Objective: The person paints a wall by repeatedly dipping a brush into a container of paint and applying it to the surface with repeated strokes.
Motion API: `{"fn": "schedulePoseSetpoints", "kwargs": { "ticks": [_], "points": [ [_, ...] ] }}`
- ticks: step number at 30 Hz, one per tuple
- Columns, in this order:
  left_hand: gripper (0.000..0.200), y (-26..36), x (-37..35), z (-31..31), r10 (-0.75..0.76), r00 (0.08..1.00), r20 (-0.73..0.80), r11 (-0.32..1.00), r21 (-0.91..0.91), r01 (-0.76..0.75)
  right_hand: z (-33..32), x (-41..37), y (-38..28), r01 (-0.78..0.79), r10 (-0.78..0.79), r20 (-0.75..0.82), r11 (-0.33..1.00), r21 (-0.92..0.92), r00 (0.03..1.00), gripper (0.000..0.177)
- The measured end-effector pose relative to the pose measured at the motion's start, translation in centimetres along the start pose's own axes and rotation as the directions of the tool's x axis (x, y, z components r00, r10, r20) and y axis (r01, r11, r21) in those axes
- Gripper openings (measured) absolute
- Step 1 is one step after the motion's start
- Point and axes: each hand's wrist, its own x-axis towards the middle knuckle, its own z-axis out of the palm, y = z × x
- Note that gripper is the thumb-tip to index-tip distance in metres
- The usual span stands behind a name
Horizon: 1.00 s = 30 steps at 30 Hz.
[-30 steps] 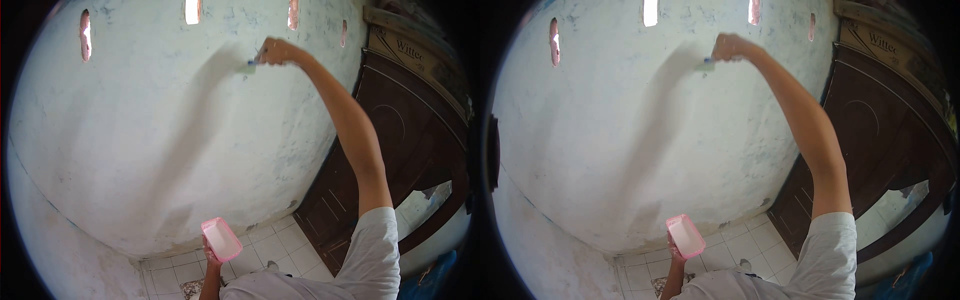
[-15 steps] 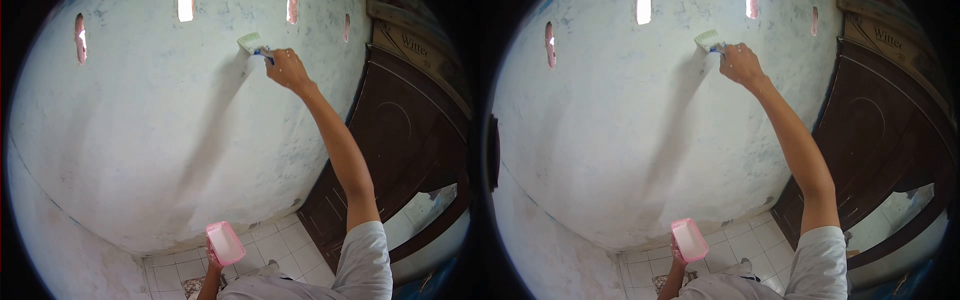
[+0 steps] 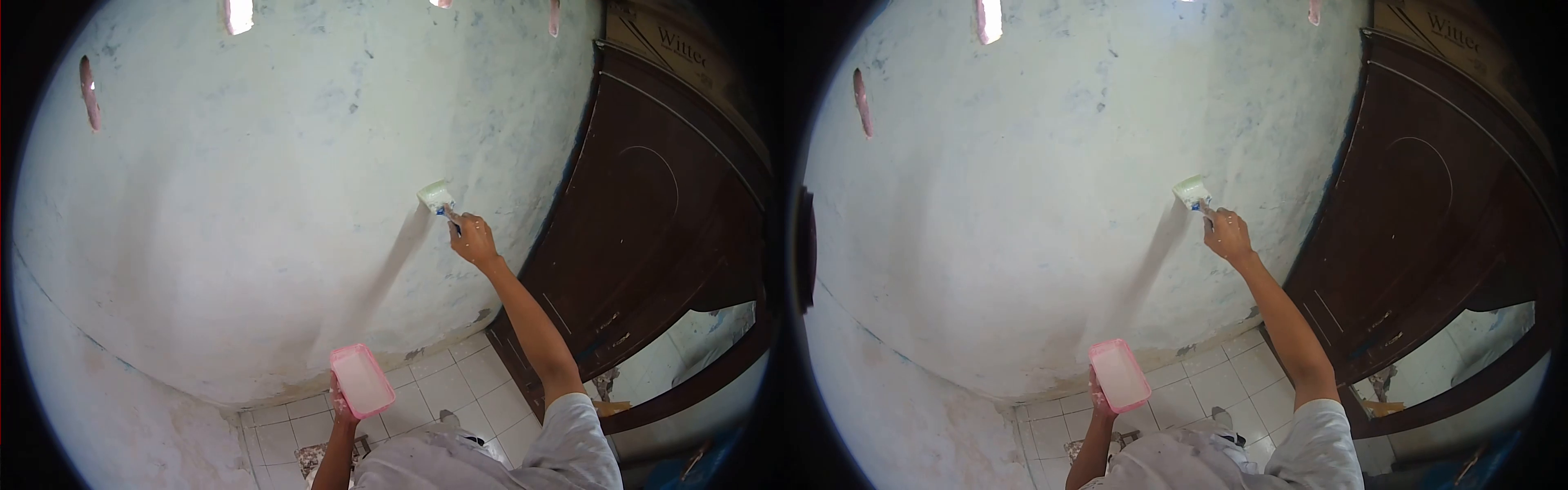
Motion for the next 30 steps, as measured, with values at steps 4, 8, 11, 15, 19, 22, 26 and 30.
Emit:
{"fn": "schedulePoseSetpoints", "kwargs": {
  "ticks": [4, 8, 11, 15, 19, 22, 26, 30],
  "points": [
    [0.063, -2.0, 2.1, 0.3, -0.016, 1.0, 0.025, 1.0, 0.003, 0.016, -1.0, -0.3, -0.5, -0.103, 0.099, 0.032, 0.974, 0.2, 0.995, 0.044],
    [0.069, -4.9, 5.8, -0.4, 0.237, 0.95, 0.206, 0.954, 0.137, -0.268, -3.7, -3.0, -3.9, -0.36, 0.35, 0.134, 0.731, 0.58, 0.927, 0.042],
    [0.071, -6.4, 7.5, 0.3, 0.409, 0.844, 0.346, 0.839, 0.221, -0.497, 0.5, -7.8, -2.7, -0.509, 0.418, 0.294, 0.644, 0.572, 0.859, 0.037],
    [0.062, -6.0, 6.7, 3.8, 0.15, 0.985, 0.086, 0.989, -0.031, -0.147, 10.2, -13.3, 4.5, -0.848, 0.542, 0.664, 0.211, 0.486, 0.515, 0.025],
    [0.056, -7.0, 4.4, 2.5, 0.107, 0.991, -0.079, 0.993, -0.043, -0.11, 15.3, -15.6, 8.5, -0.916, 0.617, 0.703, 0.077, 0.395, 0.355, 0.026],
    [0.055, -8.0, 3.5, 1.3, 0.175, 0.974, -0.14, 0.984, 0.029, -0.173, 11.0, -10.0, 6.6, -0.849, 0.575, 0.645, 0.189, 0.493, 0.503, 0.029],
    [0.054, -9.2, 3.4, -0.3, 0.226, 0.959, -0.169, 0.972, 0.101, -0.211, 0.4, -1.7, 2.4, -0.591, 0.494, 0.42, 0.265, 0.762, 0.762, 0.029],
    [0.059, -10.9, 3.8, -2.3, 0.346, 0.924, -0.164, 0.932, 0.169, -0.319, 0.5, -0.5, 2.7, -0.431, 0.452, 0.218, 0.447, 0.784, 0.865, 0.028]
  ]
}}
